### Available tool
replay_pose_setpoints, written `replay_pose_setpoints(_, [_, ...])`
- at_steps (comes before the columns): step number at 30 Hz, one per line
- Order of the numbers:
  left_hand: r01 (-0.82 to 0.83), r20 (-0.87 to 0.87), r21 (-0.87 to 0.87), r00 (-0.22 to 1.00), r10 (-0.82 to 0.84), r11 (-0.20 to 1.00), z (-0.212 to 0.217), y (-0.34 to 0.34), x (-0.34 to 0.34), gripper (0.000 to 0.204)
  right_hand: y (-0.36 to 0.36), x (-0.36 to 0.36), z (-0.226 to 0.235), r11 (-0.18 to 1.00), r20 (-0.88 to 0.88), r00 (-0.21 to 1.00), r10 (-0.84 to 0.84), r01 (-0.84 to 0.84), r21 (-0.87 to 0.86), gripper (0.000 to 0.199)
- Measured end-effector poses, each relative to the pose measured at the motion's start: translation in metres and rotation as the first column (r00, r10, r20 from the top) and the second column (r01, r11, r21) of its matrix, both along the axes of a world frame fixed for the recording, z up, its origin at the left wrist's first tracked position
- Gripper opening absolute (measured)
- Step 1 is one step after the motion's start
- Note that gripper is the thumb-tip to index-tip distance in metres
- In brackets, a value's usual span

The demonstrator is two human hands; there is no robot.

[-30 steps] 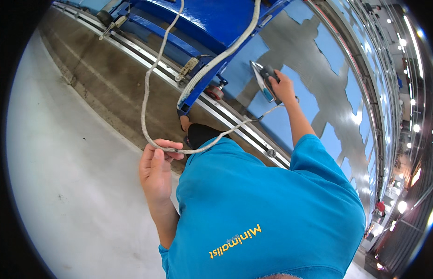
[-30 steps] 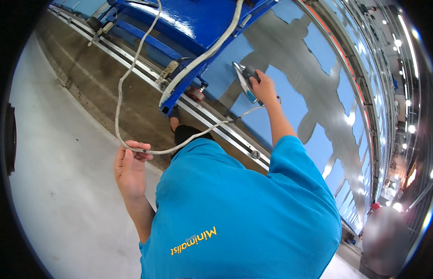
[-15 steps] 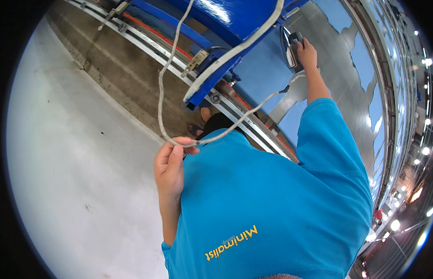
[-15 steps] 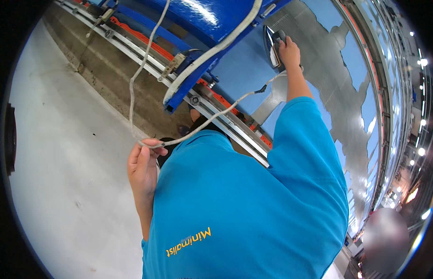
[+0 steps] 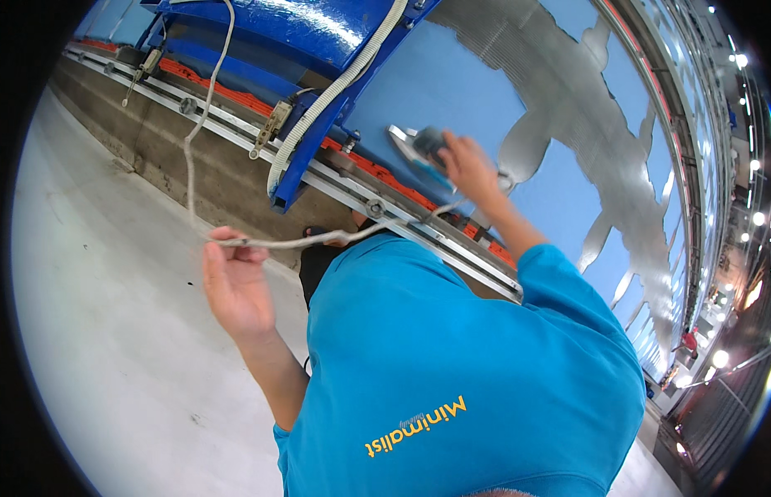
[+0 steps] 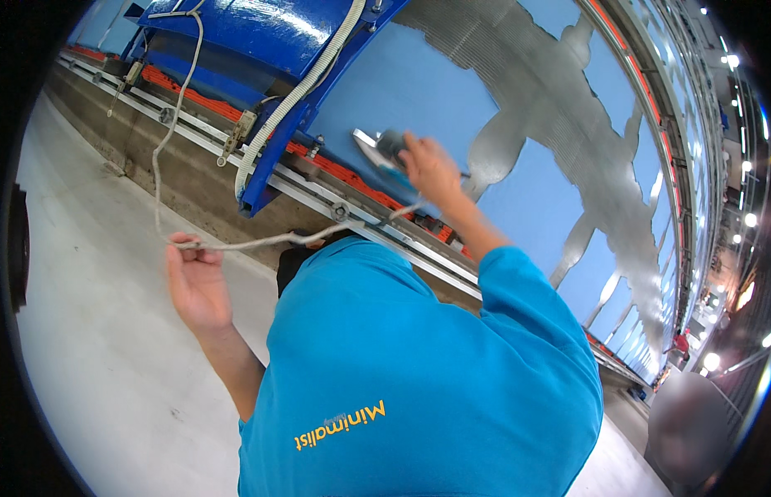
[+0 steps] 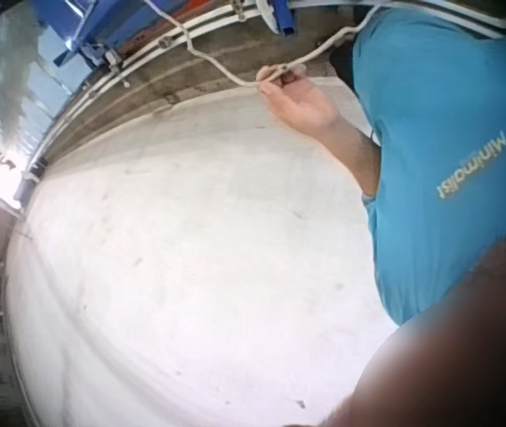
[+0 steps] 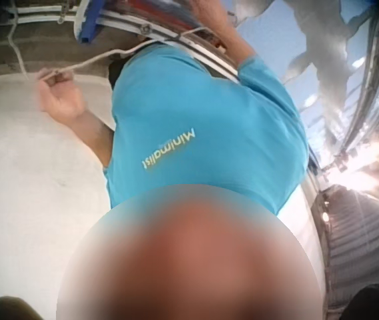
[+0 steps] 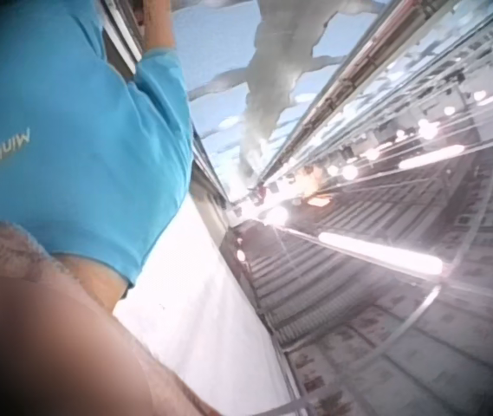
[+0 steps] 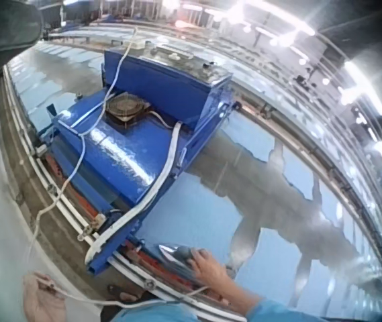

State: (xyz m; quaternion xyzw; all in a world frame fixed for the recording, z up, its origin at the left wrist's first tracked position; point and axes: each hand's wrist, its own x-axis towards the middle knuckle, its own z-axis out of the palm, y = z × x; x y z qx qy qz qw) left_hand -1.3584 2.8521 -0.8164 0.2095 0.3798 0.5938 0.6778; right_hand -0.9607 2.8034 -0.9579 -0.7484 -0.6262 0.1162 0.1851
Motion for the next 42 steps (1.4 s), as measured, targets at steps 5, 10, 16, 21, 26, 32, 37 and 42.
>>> replay_pose_setpoints(5, [0.219, -0.07, -0.102, 0.972, -0.227, 0.97, -0.003, -0.001, 0.02, 0.031, 0.107, 0.091, -0.028, 0.979, 0.187, 0.967, -0.173, 0.148, 0.14, 0.039])
replay_pose_setpoints(10, [0.312, -0.094, -0.138, 0.941, -0.326, 0.94, -0.004, 0.018, 0.002, 0.03, 0.166, 0.133, -0.04, 0.95, 0.256, 0.917, -0.306, 0.277, 0.142, 0.041])
replay_pose_setpoints(16, [0.286, -0.058, -0.054, 0.955, -0.289, 0.957, -0.014, 0.077, -0.052, 0.032, 0.145, 0.047, -0.037, 0.97, 0.23, 0.943, -0.242, 0.232, 0.068, 0.039])
replay_pose_setpoints(21, [0.232, -0.036, -0.018, 0.972, -0.232, 0.973, -0.02, 0.136, -0.11, 0.032, 0.093, -0.09, -0.021, 0.991, 0.189, 0.973, -0.132, 0.132, 0.013, 0.037])
replay_pose_setpoints(26, [0.312, -0.011, -0.005, 0.95, -0.312, 0.95, -0.019, 0.202, -0.158, 0.032, 0.107, -0.146, 0.007, 0.998, -0.064, 0.998, -0.027, 0.023, -0.058, 0.035])
replay_pose_setpoints(32, [0.406, -0.053, -0.022, 0.912, -0.406, 0.914, -0.015, 0.253, -0.187, 0.033, 0.197, -0.149, 0.032, 0.969, 0.024, 0.969, -0.246, 0.245, 0.031, 0.036])
replay_pose_setpoints(37, [0.334, -0.007, 0.005, 0.942, -0.334, 0.942, -0.011, 0.287, -0.194, 0.032, 0.291, -0.13, 0.029, 0.976, 0.053, 0.98, -0.194, 0.187, 0.111, 0.036])
replay_pose_setpoints(42, [0.269, -0.122, -0.041, 0.954, -0.272, 0.962, 0.005, 0.309, -0.193, 0.032, 0.382, -0.088, 0.005, 0.973, 0.108, 0.985, -0.136, 0.112, 0.203, 0.036])
